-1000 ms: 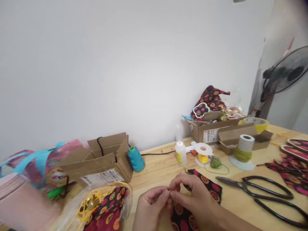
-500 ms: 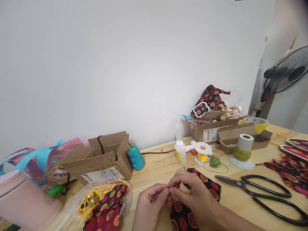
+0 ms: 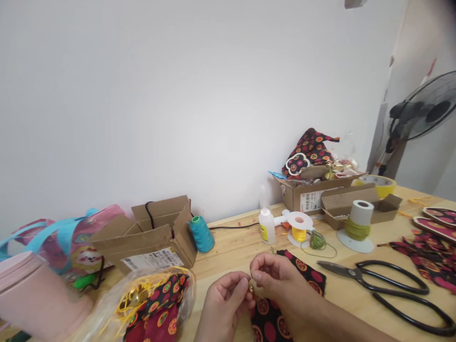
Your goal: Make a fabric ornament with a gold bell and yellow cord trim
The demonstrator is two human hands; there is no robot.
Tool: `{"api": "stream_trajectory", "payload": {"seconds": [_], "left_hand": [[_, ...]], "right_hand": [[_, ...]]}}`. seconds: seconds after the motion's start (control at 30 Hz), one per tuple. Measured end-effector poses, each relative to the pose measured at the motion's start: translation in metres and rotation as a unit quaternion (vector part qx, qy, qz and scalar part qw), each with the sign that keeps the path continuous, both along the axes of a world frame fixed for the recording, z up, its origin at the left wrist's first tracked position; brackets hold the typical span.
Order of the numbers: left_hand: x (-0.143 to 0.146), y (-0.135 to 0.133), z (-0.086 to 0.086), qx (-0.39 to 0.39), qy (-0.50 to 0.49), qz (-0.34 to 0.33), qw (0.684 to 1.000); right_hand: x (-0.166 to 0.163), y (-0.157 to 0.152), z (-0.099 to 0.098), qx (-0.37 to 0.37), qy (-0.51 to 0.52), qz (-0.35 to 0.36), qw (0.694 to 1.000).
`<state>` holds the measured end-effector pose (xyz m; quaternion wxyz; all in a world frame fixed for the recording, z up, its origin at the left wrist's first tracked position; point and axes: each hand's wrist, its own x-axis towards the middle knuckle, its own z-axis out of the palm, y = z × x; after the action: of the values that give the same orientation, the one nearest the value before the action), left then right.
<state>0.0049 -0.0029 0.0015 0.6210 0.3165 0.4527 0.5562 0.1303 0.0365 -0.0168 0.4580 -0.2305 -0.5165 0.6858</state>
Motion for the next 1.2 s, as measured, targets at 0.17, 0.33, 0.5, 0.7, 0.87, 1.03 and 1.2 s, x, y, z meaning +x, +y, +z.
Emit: {"api": "stream_trajectory", "payload": {"seconds": [0.17, 0.33, 0.5, 0.7, 0.87, 1.03, 1.2], "left_hand": [[0.001, -0.001, 0.003, -0.012, -0.026, 0.024, 0.999], [-0.001, 0.0, 0.001, -0.019, -0.053, 0.014, 0.998], [-0.003, 0.002, -0.001, -0.017, -0.059, 0.014, 0.998], [-0.003, 0.003, -0.003, -0.011, -0.064, 0.024, 0.998], [-0.003, 0.004, -0.005, 0.005, -0.076, 0.018, 0.997], [-0.002, 0.004, -0.005, 0.003, -0.074, 0.026, 0.997], [-0.001, 0.003, -0.003, 0.005, -0.076, 0.022, 0.997]], "right_hand": [[0.0, 0.002, -0.001, -0.026, -0.005, -0.031, 0.999], [0.002, 0.001, 0.001, 0.006, -0.036, -0.034, 0.999], [0.003, -0.003, 0.005, 0.047, -0.101, -0.04, 0.993], [0.004, -0.004, 0.007, 0.113, -0.167, -0.083, 0.976], [0.007, -0.004, 0.008, 0.269, -0.246, -0.16, 0.917], [0.008, -0.006, 0.011, 0.318, -0.29, -0.182, 0.884], [0.006, -0.008, 0.01, 0.287, -0.26, -0.164, 0.907]]}}
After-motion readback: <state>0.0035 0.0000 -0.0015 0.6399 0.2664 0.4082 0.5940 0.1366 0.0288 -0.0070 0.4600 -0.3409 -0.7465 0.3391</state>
